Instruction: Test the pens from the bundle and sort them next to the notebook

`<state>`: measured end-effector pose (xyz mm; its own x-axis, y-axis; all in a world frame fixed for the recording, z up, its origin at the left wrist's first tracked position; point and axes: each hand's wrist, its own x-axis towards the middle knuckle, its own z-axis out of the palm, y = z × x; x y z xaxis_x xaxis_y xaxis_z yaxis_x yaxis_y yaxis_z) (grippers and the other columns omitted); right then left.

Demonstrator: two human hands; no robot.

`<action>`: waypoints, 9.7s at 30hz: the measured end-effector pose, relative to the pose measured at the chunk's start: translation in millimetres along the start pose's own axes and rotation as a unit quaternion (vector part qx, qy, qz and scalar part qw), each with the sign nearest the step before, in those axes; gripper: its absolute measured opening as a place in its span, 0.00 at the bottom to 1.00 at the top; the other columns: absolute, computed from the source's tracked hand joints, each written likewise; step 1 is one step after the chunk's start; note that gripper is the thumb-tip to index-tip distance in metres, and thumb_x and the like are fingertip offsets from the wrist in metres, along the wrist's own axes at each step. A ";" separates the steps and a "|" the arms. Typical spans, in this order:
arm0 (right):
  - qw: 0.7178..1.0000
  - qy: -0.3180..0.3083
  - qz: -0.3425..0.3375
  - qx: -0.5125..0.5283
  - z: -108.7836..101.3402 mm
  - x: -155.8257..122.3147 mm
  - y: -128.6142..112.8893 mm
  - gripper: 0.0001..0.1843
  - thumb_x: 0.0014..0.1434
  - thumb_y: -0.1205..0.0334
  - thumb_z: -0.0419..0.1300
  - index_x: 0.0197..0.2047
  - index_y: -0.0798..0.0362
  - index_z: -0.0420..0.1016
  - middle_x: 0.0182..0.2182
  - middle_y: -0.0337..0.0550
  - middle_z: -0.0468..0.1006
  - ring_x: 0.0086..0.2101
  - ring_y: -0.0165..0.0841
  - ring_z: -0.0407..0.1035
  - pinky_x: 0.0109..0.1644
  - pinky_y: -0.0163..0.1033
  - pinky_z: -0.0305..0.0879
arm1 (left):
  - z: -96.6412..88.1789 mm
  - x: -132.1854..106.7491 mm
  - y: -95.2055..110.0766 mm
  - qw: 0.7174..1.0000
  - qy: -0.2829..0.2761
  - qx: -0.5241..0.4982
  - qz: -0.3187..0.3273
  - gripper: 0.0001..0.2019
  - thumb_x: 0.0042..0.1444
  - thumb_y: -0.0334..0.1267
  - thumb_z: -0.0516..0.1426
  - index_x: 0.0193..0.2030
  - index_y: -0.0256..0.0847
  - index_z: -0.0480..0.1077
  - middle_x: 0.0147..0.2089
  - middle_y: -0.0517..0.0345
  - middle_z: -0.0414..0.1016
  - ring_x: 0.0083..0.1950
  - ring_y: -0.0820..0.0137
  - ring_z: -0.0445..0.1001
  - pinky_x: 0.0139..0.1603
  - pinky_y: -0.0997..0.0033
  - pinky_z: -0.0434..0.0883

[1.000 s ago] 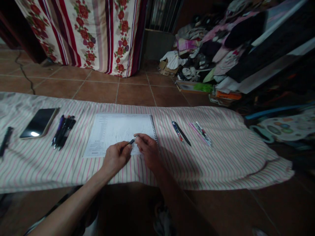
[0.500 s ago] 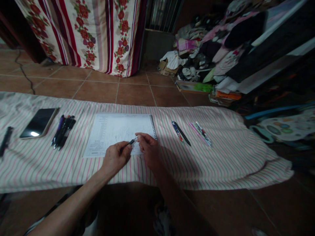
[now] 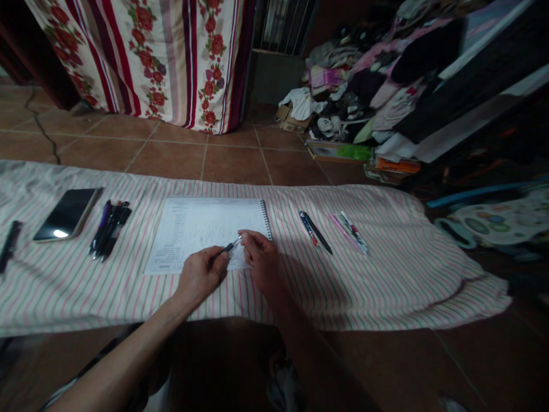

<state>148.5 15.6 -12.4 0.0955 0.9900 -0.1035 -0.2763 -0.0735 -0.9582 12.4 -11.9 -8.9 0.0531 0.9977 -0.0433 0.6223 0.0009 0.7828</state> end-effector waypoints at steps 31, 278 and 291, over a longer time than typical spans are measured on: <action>0.834 0.093 -0.230 -0.493 -37.2 26.3 8.3 0.13 0.55 0.54 0.57 0.30 0.53 0.79 0.27 0.45 0.75 0.29 0.33 0.67 0.36 0.38 0.62 | -19.6 1.2 6.3 0.973 0.037 0.228 0.003 0.16 0.59 0.43 0.46 0.42 0.42 0.72 0.36 0.53 0.78 0.38 0.64 0.75 0.33 0.70 0.63; 0.980 0.194 -0.047 -0.017 -46.5 29.9 -31.4 0.11 0.47 0.55 0.61 0.28 0.55 0.70 0.18 0.33 0.70 0.16 0.21 0.59 0.15 0.27 0.49 | -12.2 -5.6 8.1 0.986 -0.027 0.156 0.054 0.15 0.60 0.41 0.46 0.36 0.41 0.72 0.29 0.57 0.75 0.30 0.70 0.71 0.30 0.73 0.59; 0.975 0.094 -0.150 -0.135 -20.7 18.7 -5.3 0.13 0.54 0.54 0.57 0.36 0.56 0.68 0.28 0.43 0.78 0.27 0.33 0.75 0.22 0.32 0.69 | -12.5 -5.5 9.8 0.988 -0.017 0.141 0.054 0.14 0.59 0.40 0.46 0.33 0.41 0.72 0.27 0.58 0.72 0.27 0.72 0.68 0.28 0.73 0.57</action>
<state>171.6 32.0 -14.7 0.3129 0.9346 0.1693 0.0506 0.1616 -0.9856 8.4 -16.5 6.8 0.1549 0.9879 0.0057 0.8040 -0.1294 0.5803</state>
